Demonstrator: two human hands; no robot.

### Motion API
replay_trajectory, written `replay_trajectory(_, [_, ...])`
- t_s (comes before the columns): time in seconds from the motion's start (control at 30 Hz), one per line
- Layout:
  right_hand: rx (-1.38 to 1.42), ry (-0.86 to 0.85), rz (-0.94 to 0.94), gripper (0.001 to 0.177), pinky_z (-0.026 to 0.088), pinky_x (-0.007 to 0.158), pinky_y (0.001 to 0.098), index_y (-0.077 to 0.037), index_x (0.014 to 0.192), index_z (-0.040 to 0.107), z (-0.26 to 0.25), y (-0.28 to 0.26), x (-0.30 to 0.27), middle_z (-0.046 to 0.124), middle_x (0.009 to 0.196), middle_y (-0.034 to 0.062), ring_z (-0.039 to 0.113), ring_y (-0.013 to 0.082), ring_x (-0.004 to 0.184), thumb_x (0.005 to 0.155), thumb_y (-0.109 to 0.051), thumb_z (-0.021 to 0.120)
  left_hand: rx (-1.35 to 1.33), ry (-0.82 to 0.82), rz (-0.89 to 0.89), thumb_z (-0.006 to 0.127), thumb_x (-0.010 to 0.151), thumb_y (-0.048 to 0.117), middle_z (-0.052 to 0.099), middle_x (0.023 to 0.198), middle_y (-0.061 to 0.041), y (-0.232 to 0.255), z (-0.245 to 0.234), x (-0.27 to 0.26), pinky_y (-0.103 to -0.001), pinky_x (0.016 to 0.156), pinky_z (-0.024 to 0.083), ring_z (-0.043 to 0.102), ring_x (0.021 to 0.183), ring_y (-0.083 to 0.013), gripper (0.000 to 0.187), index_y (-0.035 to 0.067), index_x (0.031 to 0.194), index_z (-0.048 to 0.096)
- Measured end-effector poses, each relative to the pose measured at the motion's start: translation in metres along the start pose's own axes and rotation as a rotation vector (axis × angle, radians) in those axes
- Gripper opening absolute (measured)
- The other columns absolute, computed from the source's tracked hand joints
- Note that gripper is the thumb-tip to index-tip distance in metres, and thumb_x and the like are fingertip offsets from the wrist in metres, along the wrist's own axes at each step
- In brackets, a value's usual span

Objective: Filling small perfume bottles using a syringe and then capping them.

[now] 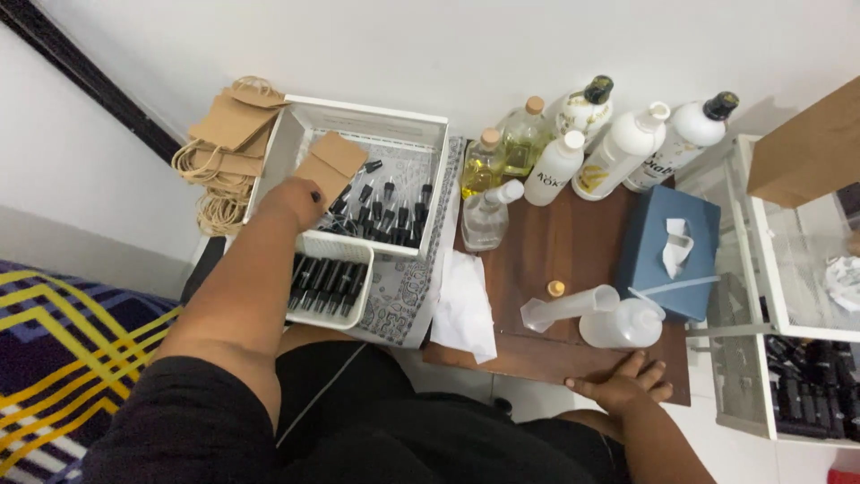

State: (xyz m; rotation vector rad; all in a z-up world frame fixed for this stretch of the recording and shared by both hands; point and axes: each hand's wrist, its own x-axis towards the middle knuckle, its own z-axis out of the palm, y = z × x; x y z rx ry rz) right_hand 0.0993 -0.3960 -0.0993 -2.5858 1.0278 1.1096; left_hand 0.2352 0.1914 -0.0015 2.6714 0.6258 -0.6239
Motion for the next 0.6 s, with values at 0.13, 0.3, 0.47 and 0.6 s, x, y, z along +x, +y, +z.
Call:
replay_trajectory(0.13, [-0.027, 0.028, 0.007, 0.168, 0.007, 0.126, 0.0594, -0.029, 0.163, -0.014, 0.014, 0.007, 0.03, -0.022, 0.173, 0.0048, -0.012, 0.0381, 0.158, 0.047, -0.08, 0.097, 0.182, -0.061, 0.059, 0.06, 0.093, 0.022, 0.072, 0.123, -0.012, 0.024, 0.01, 0.006, -0.044, 0.09, 0.055, 0.068, 0.111, -0.0352, 0.031, 0.02, 0.12, 0.073])
replay_trajectory(0.3, [-0.06, 0.057, -0.025, 0.173, 0.001, 0.125, 0.0572, -0.024, 0.163, -0.013, 0.028, 0.018, 0.052, -0.02, 0.172, 0.0098, -0.01, 0.0427, 0.157, 0.041, -0.089, 0.092, -0.168, -0.089, 0.23, 0.06, 0.095, 0.017, 0.063, 0.142, -0.009, 0.043, 0.047, 0.038, -0.043, 0.1, 0.051, 0.062, 0.123, -0.0318, 0.042, 0.019, 0.136, 0.063])
replay_trajectory(0.47, [-0.09, 0.052, 0.009, 0.173, 0.0, 0.124, 0.059, -0.025, 0.163, -0.015, 0.036, 0.02, 0.067, -0.022, 0.172, 0.0091, -0.012, 0.0436, 0.157, 0.043, -0.09, 0.092, -0.119, -0.018, 0.064, 0.06, 0.095, 0.024, 0.026, 0.166, -0.009, 0.073, 0.037, 0.033, -0.049, 0.094, 0.051, 0.058, 0.121, -0.037, 0.057, 0.02, 0.15, 0.043])
replay_trajectory(0.6, [-0.089, 0.049, 0.013, 0.176, -0.004, 0.124, 0.0574, -0.025, 0.163, -0.015, 0.039, 0.025, 0.077, -0.025, 0.172, 0.0096, -0.013, 0.0436, 0.157, 0.04, -0.09, 0.094, -0.008, 0.181, -0.287, 0.064, 0.095, 0.038, 0.027, 0.155, -0.017, 0.06, 0.023, 0.041, -0.055, 0.104, 0.046, 0.037, 0.139, -0.0423, 0.08, 0.006, 0.157, 0.024])
